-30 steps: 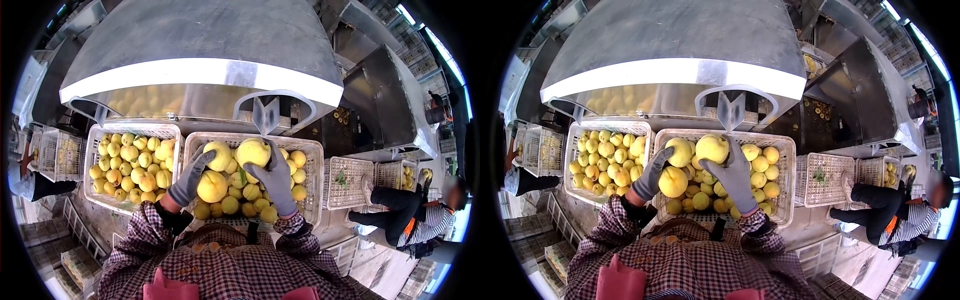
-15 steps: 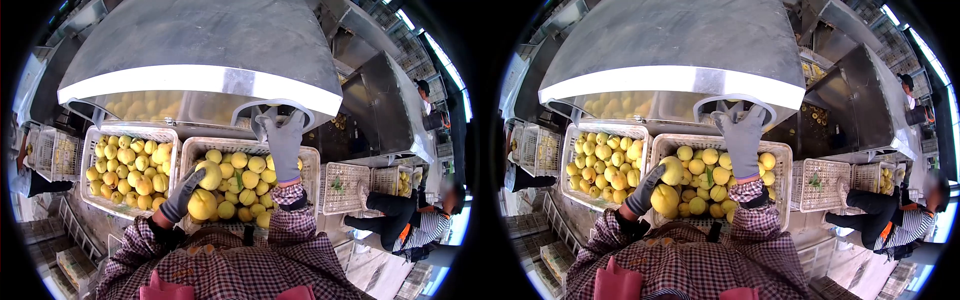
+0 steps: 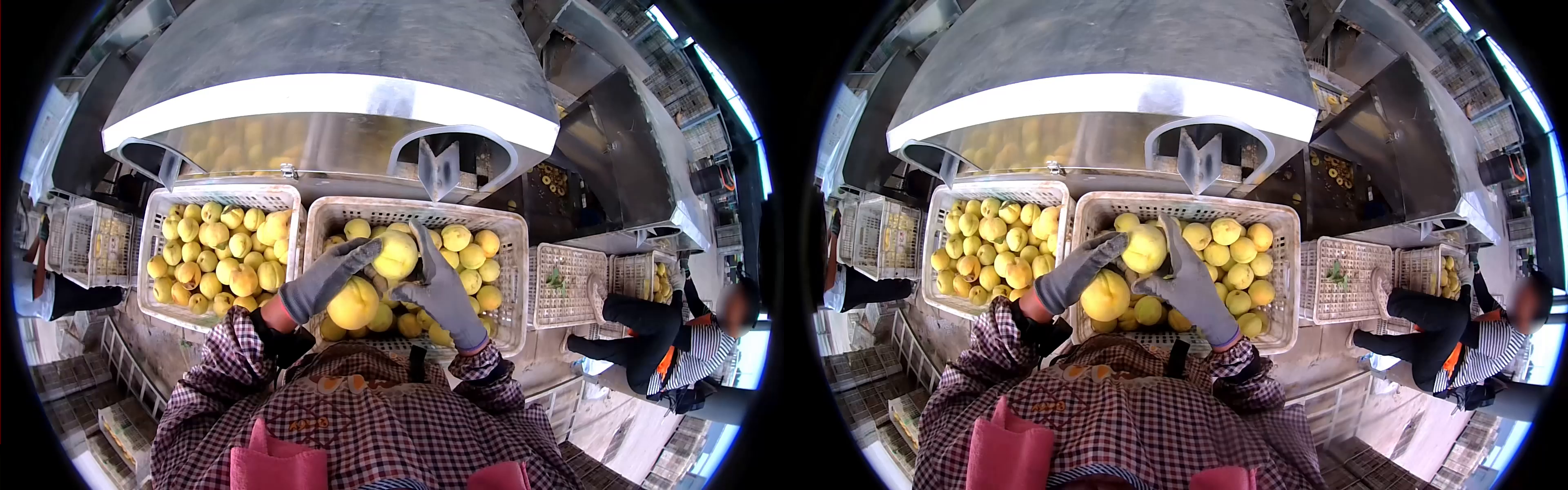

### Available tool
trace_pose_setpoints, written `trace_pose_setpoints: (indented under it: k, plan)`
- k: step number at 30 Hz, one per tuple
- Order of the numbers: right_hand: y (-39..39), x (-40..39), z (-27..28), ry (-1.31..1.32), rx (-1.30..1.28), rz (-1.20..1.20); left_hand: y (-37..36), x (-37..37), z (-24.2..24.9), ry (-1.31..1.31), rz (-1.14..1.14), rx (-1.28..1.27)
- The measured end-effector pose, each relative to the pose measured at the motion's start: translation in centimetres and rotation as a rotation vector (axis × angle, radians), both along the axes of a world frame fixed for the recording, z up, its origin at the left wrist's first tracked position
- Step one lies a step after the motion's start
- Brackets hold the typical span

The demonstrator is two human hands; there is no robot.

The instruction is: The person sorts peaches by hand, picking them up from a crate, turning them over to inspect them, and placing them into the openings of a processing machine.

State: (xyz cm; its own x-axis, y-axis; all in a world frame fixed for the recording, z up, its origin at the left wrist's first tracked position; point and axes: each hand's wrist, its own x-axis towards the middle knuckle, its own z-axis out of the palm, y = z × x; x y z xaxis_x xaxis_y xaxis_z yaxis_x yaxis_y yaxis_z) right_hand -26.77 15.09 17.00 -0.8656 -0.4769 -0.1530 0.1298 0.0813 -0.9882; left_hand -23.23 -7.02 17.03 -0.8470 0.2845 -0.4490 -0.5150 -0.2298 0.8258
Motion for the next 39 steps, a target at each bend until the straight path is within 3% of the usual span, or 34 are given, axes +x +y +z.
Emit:
trace_pose_setpoints:
  k: [2,3,5,6,7,9,10,13,15,16,17,19,21,22,23,25,26,27,29,33,35,36,37,39]
  plan:
    - [-0.3,0.6,2.1,0.497,0.251,0.001,-0.6,0.1,-3.4,0.464,-0.091,-0.121]
    - [-0.2,0.5,1.7,0.499,0.253,-0.004,-0.6,0.2,-4.0,0.468,-0.096,-0.119]
    - [0.1,-0.3,0.5,0.548,0.271,-0.096,-0.2,-0.2,-3.2,0.927,-0.112,-0.374]
    - [0.0,-0.6,0.9,0.505,0.254,-0.165,0.7,-0.7,2.0,0.296,-0.164,-0.184]
    - [0.0,-1.6,1.7,0.511,0.306,-0.213,0.8,-1.0,1.8,0.306,-0.163,-0.184]
    - [0.3,-4.9,1.0,0.644,0.338,-0.333,1.1,-1.4,1.1,0.061,-0.089,0.079]
    - [0.1,-6.7,0.7,0.604,0.320,-0.389,1.2,-1.2,1.5,0.049,-0.053,0.085]
    - [-0.2,-12.2,-4.1,0.781,0.623,-0.480,0.5,-0.1,0.3,-0.047,0.037,0.038]
    - [-1.4,-14.8,-5.0,0.791,0.623,-0.447,-0.5,1.0,-2.0,0.059,0.020,-0.055]
    - [-2.2,-16.1,-4.5,0.770,0.695,-0.456,-0.2,1.2,-2.6,0.268,0.059,-0.179]
    - [-2.8,-16.6,-4.2,0.741,0.771,-0.460,-0.6,1.5,-3.1,0.262,0.064,-0.181]
    - [-3.3,-16.9,-4.0,0.747,0.736,-0.514,-1.2,1.6,-2.0,-0.161,0.111,0.152]
    - [-2.6,-17.7,-3.8,0.974,0.689,-0.600,-0.6,1.3,-2.3,-0.162,0.141,0.115]
    - [-2.2,-16.4,0.0,0.686,0.599,-0.550,-0.2,1.0,-2.6,-0.057,0.216,0.118]
    - [-1.7,-15.5,1.2,0.600,0.602,-0.520,0.0,1.1,-3.1,0.036,0.295,0.115]
    - [-1.4,-10.9,3.3,0.733,0.416,-0.453,-0.5,0.9,-4.6,0.096,0.358,0.100]
    - [-1.5,-8.1,4.2,0.528,0.332,-0.232,0.0,1.2,-1.9,0.512,0.211,-0.102]
    - [-1.5,-5.3,4.6,0.332,0.247,-0.018,-0.9,0.7,-3.5,0.646,0.111,-0.401]
    - [-1.4,-1.2,0.8,0.495,0.314,0.281,0.0,0.4,-0.1,0.120,0.204,0.379]
    - [-1.2,0.2,-1.6,0.271,0.183,0.123,0.1,0.7,-0.4,-0.163,0.218,0.489]
    - [-0.3,0.3,-0.9,-0.215,-0.070,0.015,0.2,1.1,-0.1,-0.154,0.222,0.512]
    - [0.2,0.6,-0.3,-0.282,-0.090,-0.016,0.4,0.9,0.0,-0.142,0.236,0.497]
    - [0.0,1.0,0.6,-0.274,-0.092,-0.018,0.6,0.7,0.2,-0.129,0.248,0.483]
    - [-0.4,1.8,1.6,0.614,0.414,-0.009,1.3,0.6,0.4,-0.135,0.246,0.417]
